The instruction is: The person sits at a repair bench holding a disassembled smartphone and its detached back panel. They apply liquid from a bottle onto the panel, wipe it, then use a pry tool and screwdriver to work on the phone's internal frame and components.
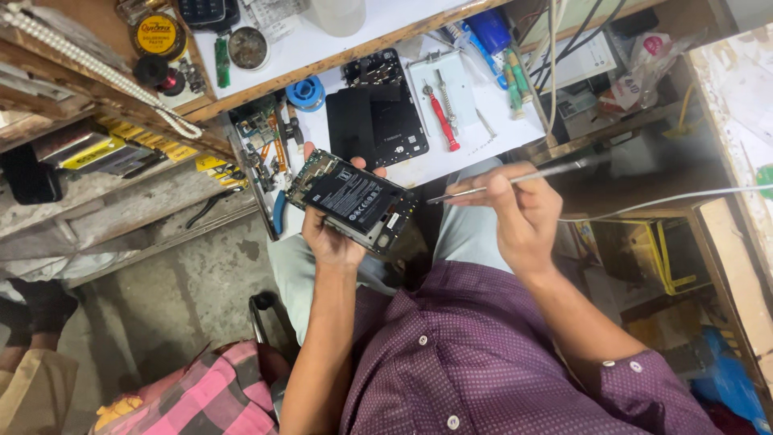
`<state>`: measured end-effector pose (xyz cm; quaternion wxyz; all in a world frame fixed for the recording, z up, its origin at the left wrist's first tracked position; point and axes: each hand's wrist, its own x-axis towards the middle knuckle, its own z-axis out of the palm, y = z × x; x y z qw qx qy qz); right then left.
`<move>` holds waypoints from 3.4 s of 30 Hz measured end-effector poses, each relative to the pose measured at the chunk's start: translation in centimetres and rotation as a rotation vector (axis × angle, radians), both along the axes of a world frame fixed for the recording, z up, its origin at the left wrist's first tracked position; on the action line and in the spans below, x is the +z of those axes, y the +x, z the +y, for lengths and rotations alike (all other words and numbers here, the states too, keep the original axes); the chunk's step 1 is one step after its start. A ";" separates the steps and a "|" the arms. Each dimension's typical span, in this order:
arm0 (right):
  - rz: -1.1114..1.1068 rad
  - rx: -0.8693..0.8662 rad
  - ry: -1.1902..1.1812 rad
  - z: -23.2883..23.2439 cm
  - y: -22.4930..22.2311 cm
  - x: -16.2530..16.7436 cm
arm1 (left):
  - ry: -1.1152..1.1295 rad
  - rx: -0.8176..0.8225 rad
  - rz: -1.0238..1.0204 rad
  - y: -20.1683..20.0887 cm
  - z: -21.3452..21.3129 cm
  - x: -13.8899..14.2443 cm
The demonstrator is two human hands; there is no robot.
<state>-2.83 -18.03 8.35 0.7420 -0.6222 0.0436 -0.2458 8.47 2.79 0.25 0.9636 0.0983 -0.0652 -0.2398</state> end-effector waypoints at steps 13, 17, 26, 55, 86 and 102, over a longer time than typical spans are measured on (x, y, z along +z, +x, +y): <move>0.217 -0.146 0.206 1.2 1.4 -1.0 | 0.159 0.036 -0.067 -0.7 -0.7 2.5; 0.258 -0.147 0.150 1.3 1.4 -1.0 | 0.216 0.041 -0.077 -0.9 -0.8 3.1; 0.182 -0.208 0.223 1.9 1.7 -2.2 | 0.229 0.037 -0.078 -1.1 -1.3 4.0; 0.232 -0.185 0.325 -1.9 -0.4 -5.5 | 0.642 -0.073 0.008 -3.0 1.2 -0.4; 0.495 -0.156 0.322 -4.1 -7.2 -9.3 | 1.720 -0.489 -1.132 -8.0 -5.6 4.2; 0.622 -0.064 0.698 -5.0 -8.0 -11.0 | 1.738 -0.602 -1.295 -8.5 -5.7 3.4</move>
